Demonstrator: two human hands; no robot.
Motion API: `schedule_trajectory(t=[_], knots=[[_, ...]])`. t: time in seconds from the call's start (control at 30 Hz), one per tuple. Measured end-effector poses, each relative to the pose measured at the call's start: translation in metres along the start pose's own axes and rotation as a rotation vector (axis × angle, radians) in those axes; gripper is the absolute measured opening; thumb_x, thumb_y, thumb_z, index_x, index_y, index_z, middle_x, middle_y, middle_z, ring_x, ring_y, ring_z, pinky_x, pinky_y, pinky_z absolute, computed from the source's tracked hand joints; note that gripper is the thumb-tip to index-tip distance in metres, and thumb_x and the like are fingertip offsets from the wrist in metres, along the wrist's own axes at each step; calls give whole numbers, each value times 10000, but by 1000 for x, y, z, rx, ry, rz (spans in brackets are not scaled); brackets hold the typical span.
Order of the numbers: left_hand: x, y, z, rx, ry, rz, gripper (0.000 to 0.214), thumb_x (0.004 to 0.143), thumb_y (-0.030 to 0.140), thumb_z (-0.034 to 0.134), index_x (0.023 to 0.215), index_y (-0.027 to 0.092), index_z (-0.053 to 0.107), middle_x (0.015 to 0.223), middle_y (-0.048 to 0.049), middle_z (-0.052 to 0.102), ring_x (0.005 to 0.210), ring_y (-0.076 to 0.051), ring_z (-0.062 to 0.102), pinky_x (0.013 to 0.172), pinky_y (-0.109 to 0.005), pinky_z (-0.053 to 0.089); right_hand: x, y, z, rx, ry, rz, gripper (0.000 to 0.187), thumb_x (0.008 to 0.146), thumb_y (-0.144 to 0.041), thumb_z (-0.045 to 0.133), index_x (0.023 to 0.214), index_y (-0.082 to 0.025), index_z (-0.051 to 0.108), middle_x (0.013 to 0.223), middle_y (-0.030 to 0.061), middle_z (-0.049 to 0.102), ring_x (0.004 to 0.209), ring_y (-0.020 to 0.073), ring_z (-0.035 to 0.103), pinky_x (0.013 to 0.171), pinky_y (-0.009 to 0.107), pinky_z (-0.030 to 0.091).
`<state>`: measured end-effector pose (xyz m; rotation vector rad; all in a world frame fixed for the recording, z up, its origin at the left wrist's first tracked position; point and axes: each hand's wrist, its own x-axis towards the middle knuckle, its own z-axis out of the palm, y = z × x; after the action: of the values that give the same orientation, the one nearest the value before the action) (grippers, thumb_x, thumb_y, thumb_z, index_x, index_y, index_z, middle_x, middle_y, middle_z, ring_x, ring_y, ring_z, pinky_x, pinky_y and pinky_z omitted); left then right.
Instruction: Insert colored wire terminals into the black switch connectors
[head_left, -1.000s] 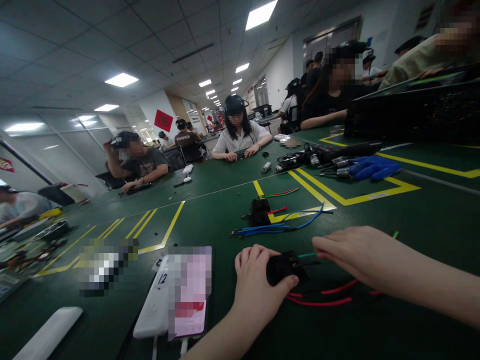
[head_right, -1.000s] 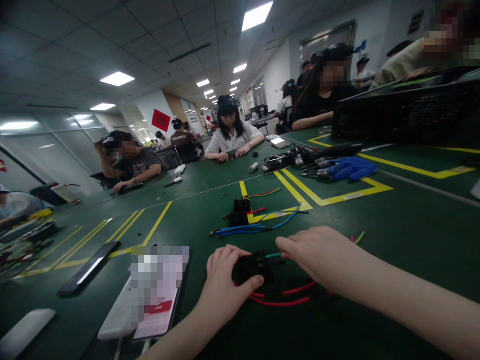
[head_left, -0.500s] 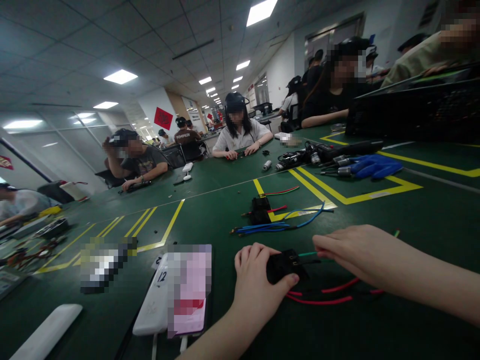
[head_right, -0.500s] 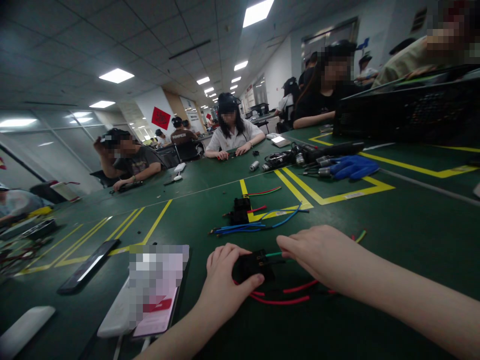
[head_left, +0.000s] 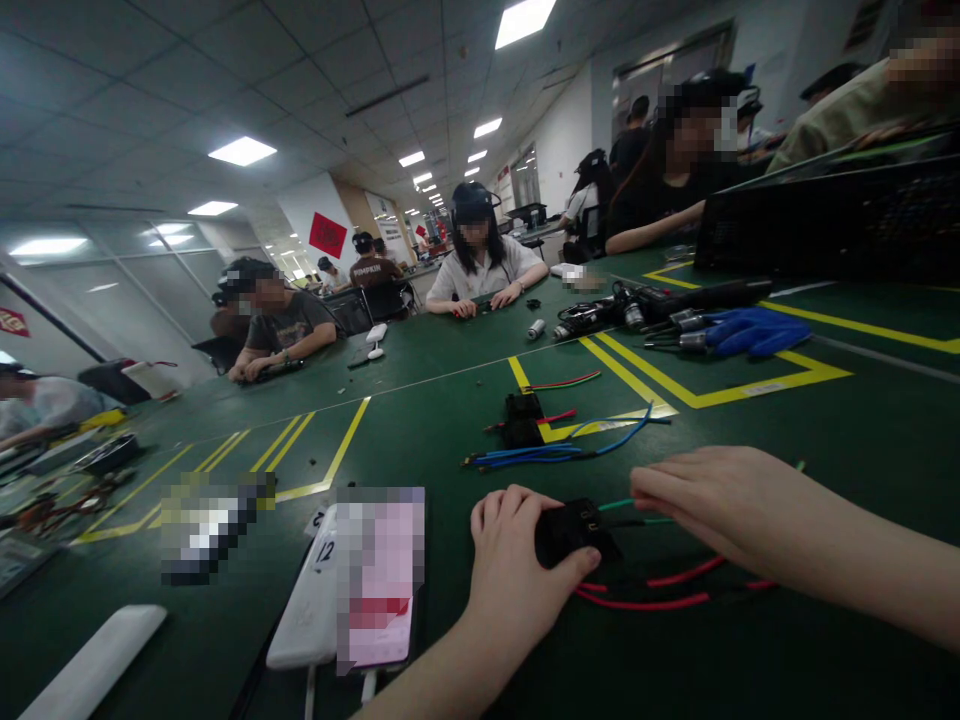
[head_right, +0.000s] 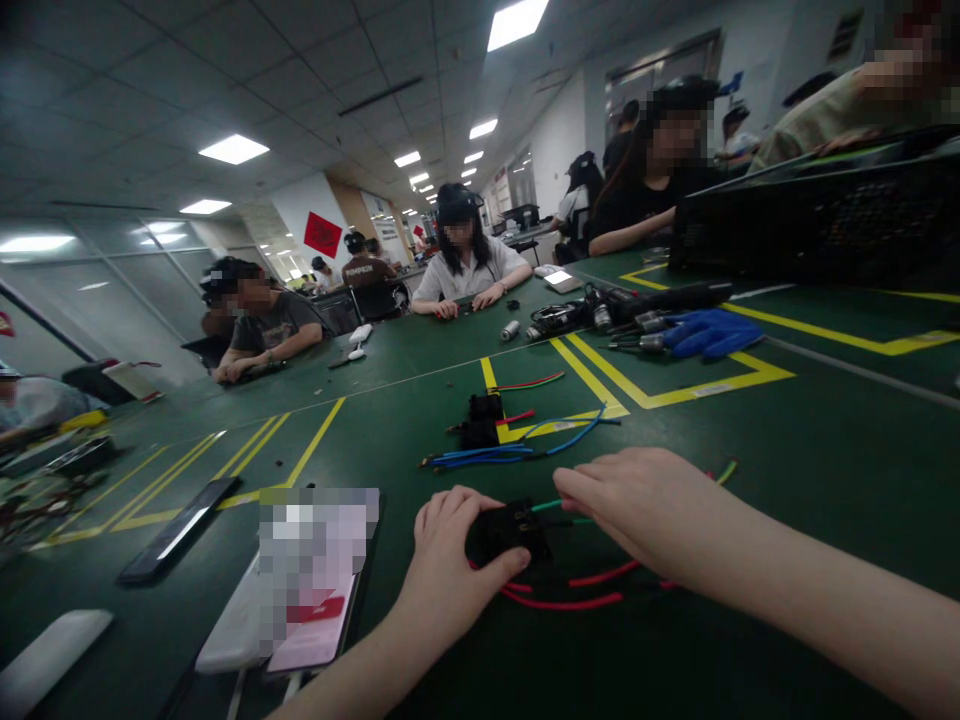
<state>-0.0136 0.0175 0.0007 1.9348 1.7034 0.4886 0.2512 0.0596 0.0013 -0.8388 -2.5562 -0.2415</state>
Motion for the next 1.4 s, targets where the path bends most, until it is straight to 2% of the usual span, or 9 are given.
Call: schedule_trajectory(t=[0.2,0.53,0.77,0.83,1.03,1.13,1.2,1.33,1.4], knots=[[0,-1,0,3,-1,1,328,910,298,956,1207,273,819,1342,-61,766,1383,-386,636,1317,-621,370,-1,1,3,32,-109,60,275,930,-15,581,929,-287,622,735,-28,787,581,204,747,563,290,430],[-1,-2,0,-4,-1,0,319,905,302,960,1189,280,816,1346,-63,768,1398,-393,631,1317,-625,377,2,-5,-5,-20,-39,14,263,960,-34,564,936,-272,675,780,2,816,638,211,769,605,319,485],[1,-3,2,-6,4,7,324,907,301,954,1200,285,818,1350,-60,767,1383,-386,638,1307,-620,387,0,-1,5,14,-296,169,287,890,-3,592,940,-274,674,817,-11,846,681,220,810,598,306,490],[1,-2,1,-4,3,5,317,908,295,950,1195,283,816,1342,-60,769,1383,-386,639,1306,-615,390,-1,0,7,16,-277,160,287,876,-3,608,940,-276,668,810,-16,845,672,226,811,586,302,483],[0,-2,1,-4,6,8,327,907,293,951,1200,278,806,1339,-65,771,1379,-384,643,1307,-610,389,1,-3,-4,-16,-56,35,286,915,1,587,936,-281,633,767,-26,810,613,201,768,584,289,453],[0,-3,2,-5,4,9,329,907,305,953,1200,284,805,1339,-60,770,1382,-387,638,1311,-618,380,2,-6,-7,-9,-18,19,288,911,-2,588,941,-283,640,780,-16,817,625,213,776,610,299,463],[1,-4,2,-5,0,8,327,908,312,953,1201,286,809,1341,-59,768,1390,-390,630,1316,-624,370,1,-5,-4,12,-59,60,290,909,-8,589,945,-289,650,798,-9,831,647,224,787,616,307,470],[2,-2,1,-2,-3,5,325,912,313,945,1209,282,815,1344,-56,763,1375,-382,634,1311,-618,372,-2,-1,2,31,-243,166,285,883,-19,615,942,-295,656,780,-26,826,635,223,780,572,309,442],[1,0,0,1,-3,1,322,913,306,941,1207,283,812,1345,-53,764,1371,-378,634,1310,-614,371,-3,0,3,41,-271,175,275,884,-20,622,932,-290,644,776,-29,822,638,223,784,572,306,438]])
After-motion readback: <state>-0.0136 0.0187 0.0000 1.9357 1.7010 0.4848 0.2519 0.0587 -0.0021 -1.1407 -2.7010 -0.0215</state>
